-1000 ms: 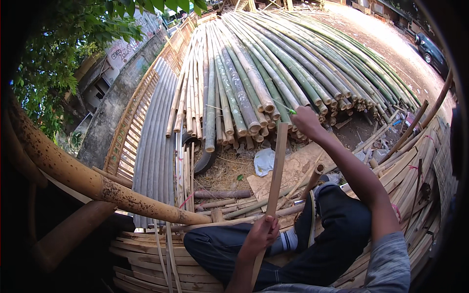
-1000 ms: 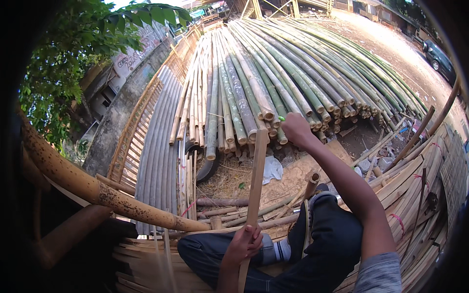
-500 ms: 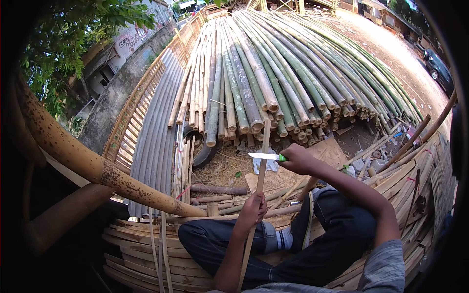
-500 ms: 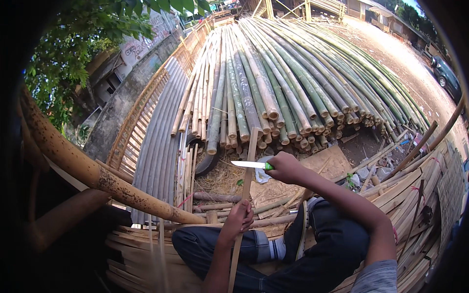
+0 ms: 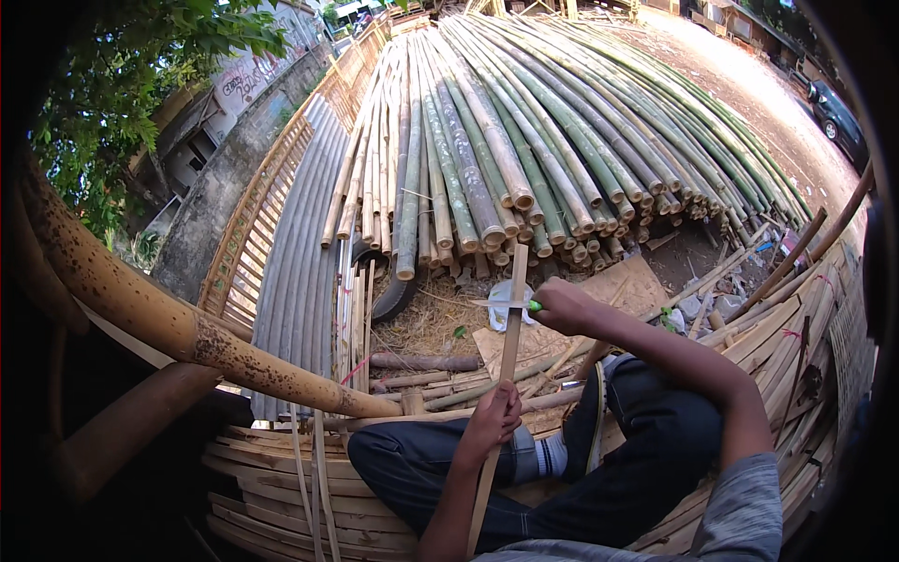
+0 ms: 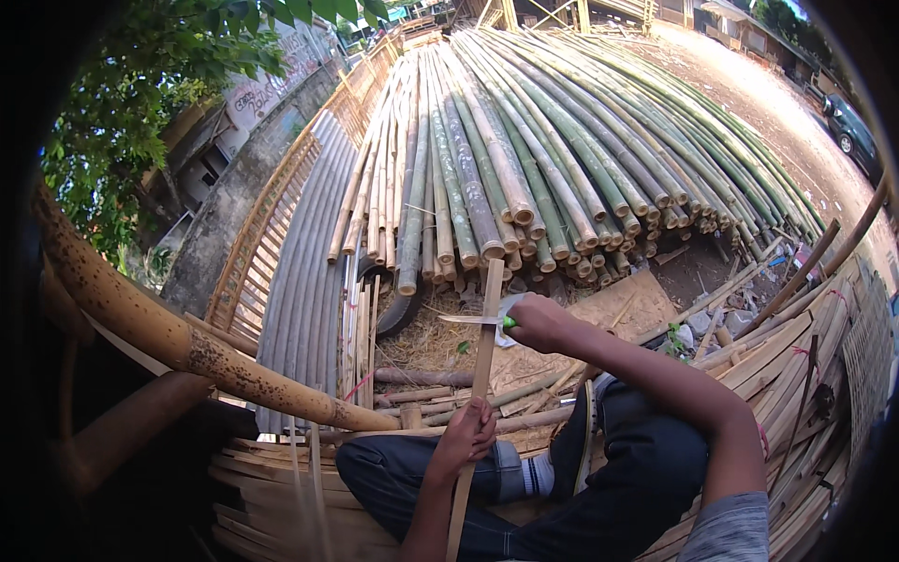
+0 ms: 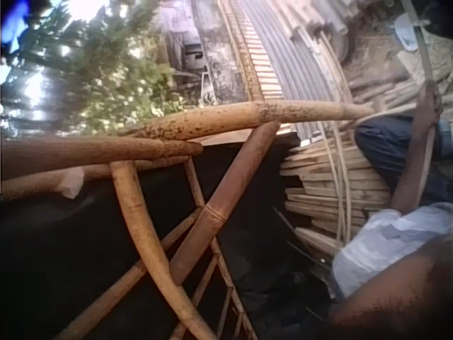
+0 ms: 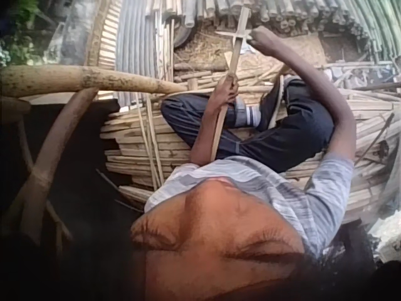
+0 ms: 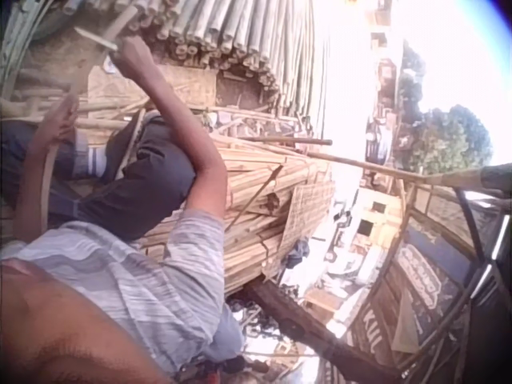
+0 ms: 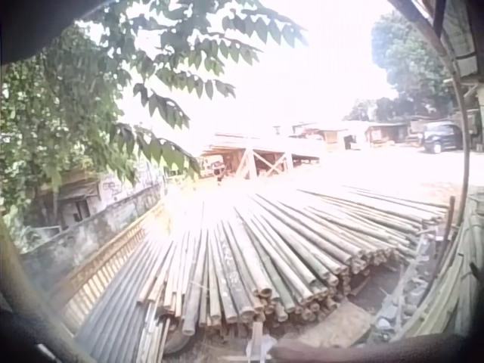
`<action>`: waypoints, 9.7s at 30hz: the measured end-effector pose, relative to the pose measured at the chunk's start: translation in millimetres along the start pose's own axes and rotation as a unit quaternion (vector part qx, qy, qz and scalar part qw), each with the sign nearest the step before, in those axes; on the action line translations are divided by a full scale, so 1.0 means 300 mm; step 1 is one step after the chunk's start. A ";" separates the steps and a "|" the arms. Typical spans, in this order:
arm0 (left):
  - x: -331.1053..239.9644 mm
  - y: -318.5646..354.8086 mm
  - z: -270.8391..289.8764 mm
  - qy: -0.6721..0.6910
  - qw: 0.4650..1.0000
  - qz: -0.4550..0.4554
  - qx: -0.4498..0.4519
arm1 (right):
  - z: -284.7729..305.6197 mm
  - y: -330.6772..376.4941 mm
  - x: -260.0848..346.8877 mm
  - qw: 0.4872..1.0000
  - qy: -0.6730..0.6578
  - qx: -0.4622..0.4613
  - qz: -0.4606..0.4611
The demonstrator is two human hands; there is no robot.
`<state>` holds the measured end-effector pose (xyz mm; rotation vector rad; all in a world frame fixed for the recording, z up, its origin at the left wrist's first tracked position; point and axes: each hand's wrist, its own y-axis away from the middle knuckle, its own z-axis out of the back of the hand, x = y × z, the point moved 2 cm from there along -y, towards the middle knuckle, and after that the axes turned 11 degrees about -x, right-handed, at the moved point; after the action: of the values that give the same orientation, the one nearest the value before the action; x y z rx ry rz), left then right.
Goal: The person sits on a bamboo platform and uses a knife to shave a long bamboo strip, repeatedly scraping along its length to smooth and thin it. The person holds the strip with the left hand and shaves with the right hand, occasionally adjusting grip and repositioning the strip.
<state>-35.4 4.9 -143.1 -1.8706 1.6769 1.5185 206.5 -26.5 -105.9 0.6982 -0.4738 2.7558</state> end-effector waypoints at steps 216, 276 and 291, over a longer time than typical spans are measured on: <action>-0.076 0.028 0.018 -0.182 0.961 -0.134 -0.160 | -0.009 -0.018 0.202 0.993 0.072 -0.034 0.092; -0.119 0.023 -0.032 -0.224 0.944 -0.185 -0.154 | 0.052 0.002 0.188 0.990 0.076 -0.025 0.114; -0.076 0.038 -0.025 -0.227 0.941 -0.179 -0.177 | 0.020 -0.025 0.152 0.991 0.046 0.001 0.126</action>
<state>-36.7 9.8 -117.0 -1.6720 0.8543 1.9784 172.7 -14.2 -76.4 0.5425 -0.5760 3.0083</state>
